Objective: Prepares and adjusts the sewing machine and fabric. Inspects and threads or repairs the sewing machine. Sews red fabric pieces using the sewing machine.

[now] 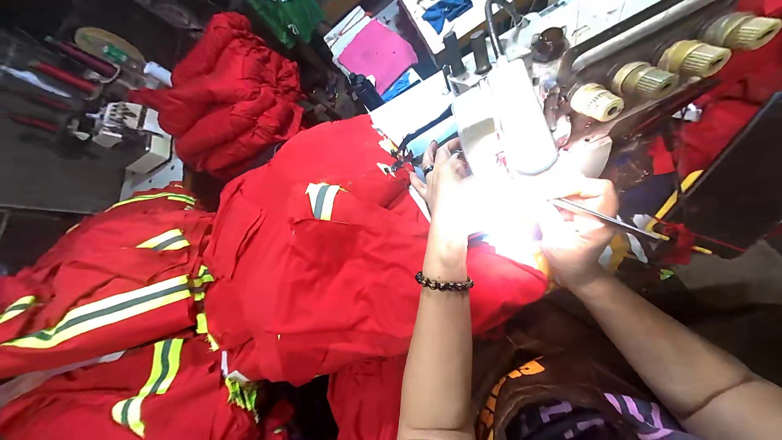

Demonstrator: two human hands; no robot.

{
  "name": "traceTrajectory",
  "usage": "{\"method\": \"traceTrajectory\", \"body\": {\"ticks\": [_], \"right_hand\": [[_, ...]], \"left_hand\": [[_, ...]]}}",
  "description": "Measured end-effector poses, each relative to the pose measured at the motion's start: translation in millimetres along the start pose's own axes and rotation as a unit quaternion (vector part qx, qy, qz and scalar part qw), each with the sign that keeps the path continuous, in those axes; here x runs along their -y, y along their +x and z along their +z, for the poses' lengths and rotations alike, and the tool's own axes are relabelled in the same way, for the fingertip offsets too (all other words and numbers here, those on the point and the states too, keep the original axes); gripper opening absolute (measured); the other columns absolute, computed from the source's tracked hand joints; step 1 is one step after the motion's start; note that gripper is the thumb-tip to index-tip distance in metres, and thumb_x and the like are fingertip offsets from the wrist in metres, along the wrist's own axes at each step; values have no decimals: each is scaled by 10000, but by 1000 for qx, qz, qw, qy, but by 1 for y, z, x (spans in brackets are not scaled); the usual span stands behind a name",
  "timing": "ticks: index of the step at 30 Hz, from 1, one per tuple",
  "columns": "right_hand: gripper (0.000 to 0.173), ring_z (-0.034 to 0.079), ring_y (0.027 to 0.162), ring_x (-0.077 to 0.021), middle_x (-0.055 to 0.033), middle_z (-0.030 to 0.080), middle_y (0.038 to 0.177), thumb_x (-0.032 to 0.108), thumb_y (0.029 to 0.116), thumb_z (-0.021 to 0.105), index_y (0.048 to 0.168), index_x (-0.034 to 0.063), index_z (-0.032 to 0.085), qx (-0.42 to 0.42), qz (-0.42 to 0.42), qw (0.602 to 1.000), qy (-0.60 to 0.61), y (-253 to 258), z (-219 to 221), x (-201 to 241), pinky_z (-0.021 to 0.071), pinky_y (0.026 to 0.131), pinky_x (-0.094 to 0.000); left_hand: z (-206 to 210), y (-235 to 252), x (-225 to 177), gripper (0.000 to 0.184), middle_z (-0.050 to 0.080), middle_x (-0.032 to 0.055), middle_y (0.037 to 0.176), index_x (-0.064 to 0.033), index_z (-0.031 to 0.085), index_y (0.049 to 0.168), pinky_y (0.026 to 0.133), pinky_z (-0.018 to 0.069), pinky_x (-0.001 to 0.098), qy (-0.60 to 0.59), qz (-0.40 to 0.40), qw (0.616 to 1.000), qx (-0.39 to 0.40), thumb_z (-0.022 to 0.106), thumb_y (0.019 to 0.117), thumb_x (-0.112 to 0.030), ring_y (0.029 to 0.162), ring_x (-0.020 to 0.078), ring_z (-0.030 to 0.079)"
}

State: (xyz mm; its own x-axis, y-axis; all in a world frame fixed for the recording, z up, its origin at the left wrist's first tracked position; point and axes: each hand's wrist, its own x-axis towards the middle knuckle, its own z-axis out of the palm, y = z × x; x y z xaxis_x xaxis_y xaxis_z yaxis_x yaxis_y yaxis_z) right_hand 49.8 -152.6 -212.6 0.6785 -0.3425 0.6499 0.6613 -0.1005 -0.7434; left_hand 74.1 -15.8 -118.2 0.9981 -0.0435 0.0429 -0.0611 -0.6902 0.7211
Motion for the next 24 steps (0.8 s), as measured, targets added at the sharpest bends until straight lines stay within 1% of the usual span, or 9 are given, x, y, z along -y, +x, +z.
{"method": "traceTrajectory", "body": {"ticks": [5,7,9,12,14,16,19,21,24], "right_hand": [[338,706,995,-91,24,703,1092,-90,891,668,1132,116,551,-2,4,1000,19,1,1,1,622,838,-270],[323,715,997,-104,21,713,1101,-88,904,662,1132,120,565,5,14,999,39,3,1,3,627,841,-282],[310,706,1006,-95,12,711,1101,-91,902,658,1128,97,561,14,12,999,27,3,0,3,618,853,-276],[289,699,1028,-98,-18,708,1103,-83,897,674,1128,57,570,20,4,1000,7,2,-2,3,610,883,-282],[298,701,1024,-107,-27,713,1096,-93,888,680,1132,43,574,18,24,999,25,3,-2,4,608,893,-293],[311,701,989,-89,-7,704,1070,-101,883,682,1131,48,567,14,57,997,57,5,-4,8,614,874,-287],[305,698,954,-73,-3,697,1047,-100,886,677,1129,43,560,19,82,993,79,9,-4,15,614,850,-276],[286,695,966,-93,-28,686,1063,-98,898,662,1137,24,561,35,75,993,84,10,-4,15,613,861,-288],[261,703,950,-126,-66,684,1070,-78,923,655,1151,4,557,48,63,994,77,11,-3,10,622,844,-310]], "left_hand": [[1,0,0,362,443,-31,1589,-151,670,1283,1185,36,725,14,1,1000,14,747,935,-213,1541,257,255],[6,-1,5,401,462,2,1567,-156,660,1290,1191,51,720,29,31,999,-11,771,916,-249,1521,268,292],[18,-1,14,394,525,78,1489,-110,646,1276,1190,137,697,40,76,993,-80,754,920,-238,1463,315,373],[32,0,20,316,552,92,1409,-124,599,1280,1120,339,606,54,64,979,-187,647,986,-229,1328,307,494],[36,0,17,256,508,113,1423,-97,618,1223,1087,367,597,41,32,973,-227,617,990,-202,1280,317,508],[37,-1,17,299,520,125,1404,-100,586,1261,1057,394,579,2,-3,967,-256,617,978,-194,1261,328,511],[34,-3,20,229,532,141,1373,-83,620,1189,974,477,502,-67,-33,952,-296,607,995,-203,1208,307,543],[31,-6,21,213,551,141,1362,-80,652,1151,986,481,495,-95,-45,949,-298,608,1011,-235,1212,299,550],[25,-19,14,259,564,132,1417,-131,673,1256,1066,372,634,-72,-32,975,-208,577,1028,-209,1309,355,503]]}}
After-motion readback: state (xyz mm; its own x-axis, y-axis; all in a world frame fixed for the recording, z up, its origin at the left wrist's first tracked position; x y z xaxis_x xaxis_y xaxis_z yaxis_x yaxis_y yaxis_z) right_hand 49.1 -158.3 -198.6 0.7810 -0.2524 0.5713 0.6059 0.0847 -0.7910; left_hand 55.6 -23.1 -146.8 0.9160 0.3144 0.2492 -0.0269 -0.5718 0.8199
